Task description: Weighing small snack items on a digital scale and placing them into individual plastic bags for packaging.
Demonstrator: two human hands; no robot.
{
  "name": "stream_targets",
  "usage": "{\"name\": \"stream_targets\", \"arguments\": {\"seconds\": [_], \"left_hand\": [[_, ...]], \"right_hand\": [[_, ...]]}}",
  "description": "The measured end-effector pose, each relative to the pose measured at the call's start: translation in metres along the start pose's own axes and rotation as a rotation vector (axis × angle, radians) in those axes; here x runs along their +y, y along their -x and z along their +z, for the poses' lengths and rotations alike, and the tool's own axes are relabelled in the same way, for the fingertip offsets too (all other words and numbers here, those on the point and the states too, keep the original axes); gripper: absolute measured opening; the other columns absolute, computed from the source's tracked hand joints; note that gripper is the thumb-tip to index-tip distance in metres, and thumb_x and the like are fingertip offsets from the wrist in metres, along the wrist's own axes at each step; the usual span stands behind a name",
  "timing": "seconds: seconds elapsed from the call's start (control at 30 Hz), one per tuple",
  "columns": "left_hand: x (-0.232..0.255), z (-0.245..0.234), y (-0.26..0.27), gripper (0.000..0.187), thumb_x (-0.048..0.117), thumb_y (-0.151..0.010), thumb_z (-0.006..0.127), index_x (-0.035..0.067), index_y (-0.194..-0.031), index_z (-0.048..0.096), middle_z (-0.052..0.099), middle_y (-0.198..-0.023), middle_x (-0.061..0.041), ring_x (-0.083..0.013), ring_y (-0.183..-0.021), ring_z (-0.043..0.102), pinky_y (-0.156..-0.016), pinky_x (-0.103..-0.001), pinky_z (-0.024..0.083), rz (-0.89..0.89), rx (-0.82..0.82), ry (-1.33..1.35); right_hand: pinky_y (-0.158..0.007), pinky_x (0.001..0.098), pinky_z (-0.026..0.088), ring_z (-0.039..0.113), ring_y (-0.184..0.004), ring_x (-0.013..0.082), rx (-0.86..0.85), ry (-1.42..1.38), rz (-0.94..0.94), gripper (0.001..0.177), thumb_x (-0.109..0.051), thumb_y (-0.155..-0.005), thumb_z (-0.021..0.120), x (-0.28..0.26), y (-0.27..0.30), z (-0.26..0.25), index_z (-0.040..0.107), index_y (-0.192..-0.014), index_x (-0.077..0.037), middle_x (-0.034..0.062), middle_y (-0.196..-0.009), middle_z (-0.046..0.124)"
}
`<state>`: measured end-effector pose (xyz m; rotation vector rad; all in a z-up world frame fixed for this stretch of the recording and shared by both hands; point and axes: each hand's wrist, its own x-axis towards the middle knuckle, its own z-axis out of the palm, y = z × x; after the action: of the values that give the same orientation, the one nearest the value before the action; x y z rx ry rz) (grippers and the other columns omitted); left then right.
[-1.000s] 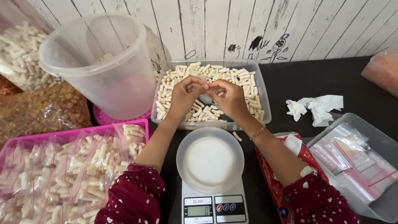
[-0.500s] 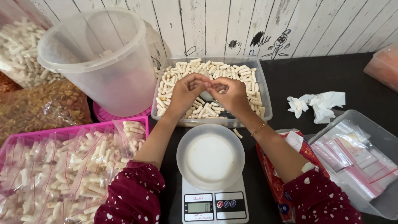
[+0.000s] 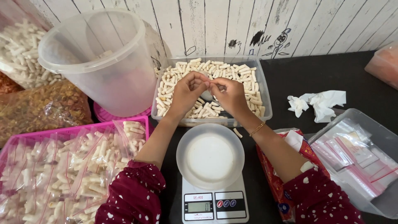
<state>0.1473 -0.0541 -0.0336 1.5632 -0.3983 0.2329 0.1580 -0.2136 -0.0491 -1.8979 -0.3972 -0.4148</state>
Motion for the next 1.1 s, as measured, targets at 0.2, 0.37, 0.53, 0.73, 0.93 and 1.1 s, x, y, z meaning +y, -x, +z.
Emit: {"name": "stream_targets", "arguments": {"seconds": [0.2, 0.37, 0.53, 0.73, 0.93, 1.1], "left_hand": [[-0.005, -0.002, -0.003, 0.017, 0.009, -0.085, 0.076, 0.012, -0.101, 0.070, 0.073, -0.081, 0.000, -0.0053, -0.074, 0.068, -0.077, -0.022, 0.055, 0.007, 0.013, -0.149], [0.004, -0.001, -0.001, 0.021, 0.006, -0.083, 0.074, 0.013, -0.103, 0.069, 0.072, -0.079, 0.000, -0.0064, -0.073, 0.067, -0.077, -0.025, 0.055, 0.043, 0.008, -0.229], [-0.004, 0.001, -0.001, 0.018, 0.010, -0.085, 0.073, 0.015, -0.102, 0.069, 0.073, -0.079, 0.001, -0.0062, -0.070, 0.065, -0.073, -0.024, 0.055, 0.008, 0.018, -0.246], [-0.004, -0.002, -0.001, 0.012, 0.013, -0.084, 0.071, 0.016, -0.095, 0.070, 0.071, -0.074, 0.003, -0.0033, -0.065, 0.062, -0.066, -0.021, 0.052, -0.093, 0.078, -0.259], [-0.010, -0.002, -0.002, 0.010, 0.013, -0.085, 0.069, 0.018, -0.092, 0.073, 0.072, -0.070, 0.001, -0.0053, -0.063, 0.063, -0.065, -0.022, 0.051, -0.095, 0.094, -0.257], [-0.022, -0.004, -0.003, 0.008, 0.025, -0.092, 0.066, 0.019, -0.089, 0.071, 0.073, -0.069, 0.003, -0.0132, -0.059, 0.064, -0.063, -0.028, 0.052, 0.003, 0.069, -0.527]], "right_hand": [[-0.058, 0.0309, 0.057, 0.070, -0.067, 0.0198, 0.086, 0.361, -0.254, 0.007, -0.018, -0.091, 0.070, 0.015, 0.005, 0.002, 0.071, -0.086, -0.014, 0.0043, -0.070, 0.068], [-0.060, 0.0373, 0.055, 0.068, -0.066, 0.0260, 0.158, 0.430, -0.252, 0.010, -0.017, -0.093, 0.066, 0.016, 0.001, -0.002, 0.065, -0.083, -0.012, 0.0062, -0.069, 0.064], [-0.063, 0.0321, 0.058, 0.073, -0.074, 0.0216, 0.160, 0.353, -0.248, 0.004, -0.017, -0.093, 0.068, 0.012, 0.002, 0.002, 0.066, -0.090, -0.016, 0.0018, -0.076, 0.068], [-0.064, 0.0369, 0.061, 0.073, -0.080, 0.0300, 0.106, 0.399, -0.315, 0.007, -0.009, -0.094, 0.064, -0.017, 0.017, -0.003, 0.058, -0.098, -0.011, 0.0118, -0.082, 0.070], [-0.057, 0.0205, 0.058, 0.069, -0.066, 0.0099, 0.164, 0.847, -0.697, 0.011, -0.013, -0.097, 0.066, -0.005, 0.011, -0.005, 0.067, -0.102, -0.022, -0.0076, -0.082, 0.065], [-0.045, 0.0262, 0.055, 0.066, -0.055, 0.0179, 0.121, 0.792, -0.689, 0.010, -0.004, -0.096, 0.061, -0.002, 0.011, -0.002, 0.061, -0.101, -0.013, -0.0010, -0.079, 0.056]]}}
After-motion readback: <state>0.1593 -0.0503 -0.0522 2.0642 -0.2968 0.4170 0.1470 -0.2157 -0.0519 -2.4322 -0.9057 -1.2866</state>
